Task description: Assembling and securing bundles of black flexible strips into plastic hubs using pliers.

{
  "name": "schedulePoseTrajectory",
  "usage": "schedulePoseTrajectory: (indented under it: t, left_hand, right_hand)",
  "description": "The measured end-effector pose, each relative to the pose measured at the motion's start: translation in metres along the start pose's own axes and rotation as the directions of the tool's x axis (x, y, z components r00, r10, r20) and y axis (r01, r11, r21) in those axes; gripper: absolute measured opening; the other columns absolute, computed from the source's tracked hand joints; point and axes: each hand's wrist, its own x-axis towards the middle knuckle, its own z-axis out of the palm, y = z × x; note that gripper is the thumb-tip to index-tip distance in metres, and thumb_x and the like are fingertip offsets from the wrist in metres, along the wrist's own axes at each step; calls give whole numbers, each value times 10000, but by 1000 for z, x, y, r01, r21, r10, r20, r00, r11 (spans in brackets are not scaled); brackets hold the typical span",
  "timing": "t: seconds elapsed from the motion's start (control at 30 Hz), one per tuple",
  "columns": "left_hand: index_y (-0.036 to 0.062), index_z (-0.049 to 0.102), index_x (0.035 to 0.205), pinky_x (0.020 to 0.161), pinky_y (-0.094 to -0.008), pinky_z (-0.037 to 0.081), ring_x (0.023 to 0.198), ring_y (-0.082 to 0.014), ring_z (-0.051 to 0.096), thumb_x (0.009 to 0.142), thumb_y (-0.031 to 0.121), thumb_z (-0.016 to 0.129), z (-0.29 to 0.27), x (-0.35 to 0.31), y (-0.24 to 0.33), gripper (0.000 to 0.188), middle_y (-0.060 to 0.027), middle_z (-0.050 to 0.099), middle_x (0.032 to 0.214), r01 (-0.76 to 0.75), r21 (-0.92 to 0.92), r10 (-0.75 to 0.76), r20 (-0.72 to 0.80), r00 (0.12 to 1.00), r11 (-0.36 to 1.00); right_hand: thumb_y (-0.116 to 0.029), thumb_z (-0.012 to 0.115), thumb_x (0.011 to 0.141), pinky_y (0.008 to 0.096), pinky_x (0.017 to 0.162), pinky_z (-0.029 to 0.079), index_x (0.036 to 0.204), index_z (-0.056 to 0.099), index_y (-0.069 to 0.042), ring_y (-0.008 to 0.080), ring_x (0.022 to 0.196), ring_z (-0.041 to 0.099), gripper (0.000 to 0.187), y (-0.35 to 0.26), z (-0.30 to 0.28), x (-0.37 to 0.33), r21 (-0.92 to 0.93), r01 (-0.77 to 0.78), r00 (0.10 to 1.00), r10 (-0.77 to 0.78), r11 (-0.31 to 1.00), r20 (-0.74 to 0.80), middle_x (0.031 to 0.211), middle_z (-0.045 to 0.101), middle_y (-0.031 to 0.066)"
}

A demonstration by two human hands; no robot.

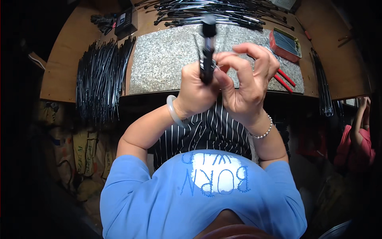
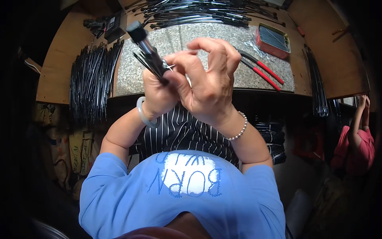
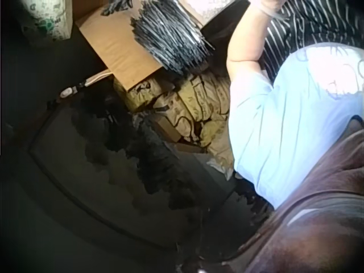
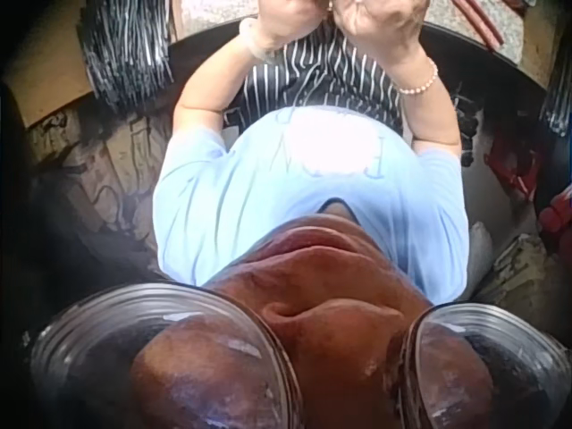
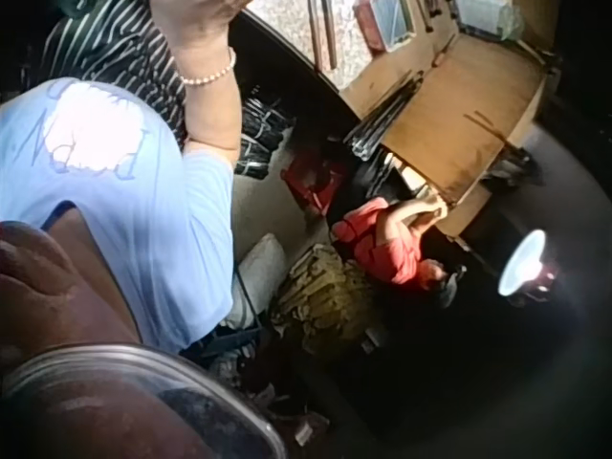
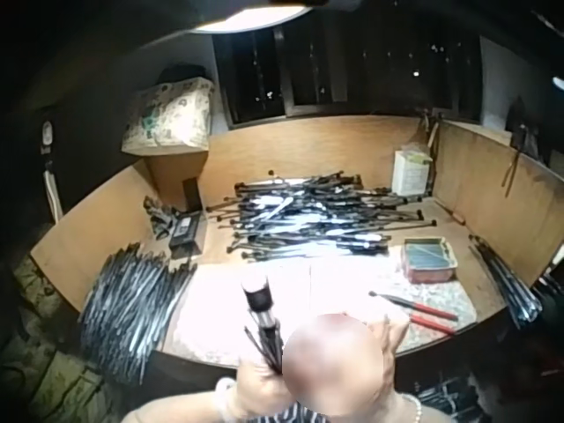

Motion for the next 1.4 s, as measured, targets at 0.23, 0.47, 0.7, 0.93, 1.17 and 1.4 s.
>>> schedulePoseTrajectory:
  t: [0.23,0.47,0.7,0.93,1.17,1.4]
  left_hand:
    - [-17,655,986,375,-169,315,420,-33,416,895,96,556,-31,24,39,176,32,473,497,588,99,-593,33,804,803]
    - [-14,666,971,381,-168,234,424,-25,342,902,78,526,-40,24,29,182,49,449,508,616,117,-624,40,781,779]
    - [-18,666,969,375,-172,243,424,-27,350,891,69,532,-41,21,14,178,48,465,519,640,154,-639,-64,766,752]
    - [-19,646,1021,338,-165,239,372,-16,342,912,114,533,-39,18,7,206,57,438,476,646,212,-646,-81,759,733]
    - [-13,647,1027,331,-161,223,359,-10,340,921,148,542,-38,15,9,219,63,420,455,637,184,-637,-68,768,749]
    - [-11,646,1029,332,-162,219,364,-7,334,924,148,536,-36,15,11,220,63,417,461,674,162,-673,-69,737,721]
  right_hand:
    - [-88,599,815,334,792,423,857,533,-37,238,865,521,94,107,-50,-63,-290,-182,947,247,939,207,938,582,82]
    - [-136,660,783,309,752,443,981,562,-51,225,868,531,237,165,-78,-94,-506,-207,767,460,837,447,981,538,79]
    - [-151,699,739,287,678,456,973,599,-63,208,811,541,270,71,-82,-36,-38,-400,805,371,916,463,978,516,77]
    - [-142,725,700,259,628,455,941,656,-78,173,768,530,259,28,-76,-5,-397,208,891,-6,894,454,988,524,71]
    - [-145,734,689,252,620,455,990,671,-99,163,758,524,311,35,-78,-18,-389,303,878,-97,870,468,1013,546,75]
    - [-146,722,710,266,620,462,897,648,-67,174,759,532,217,31,-74,-19,-426,239,912,-52,873,406,1032,570,96]
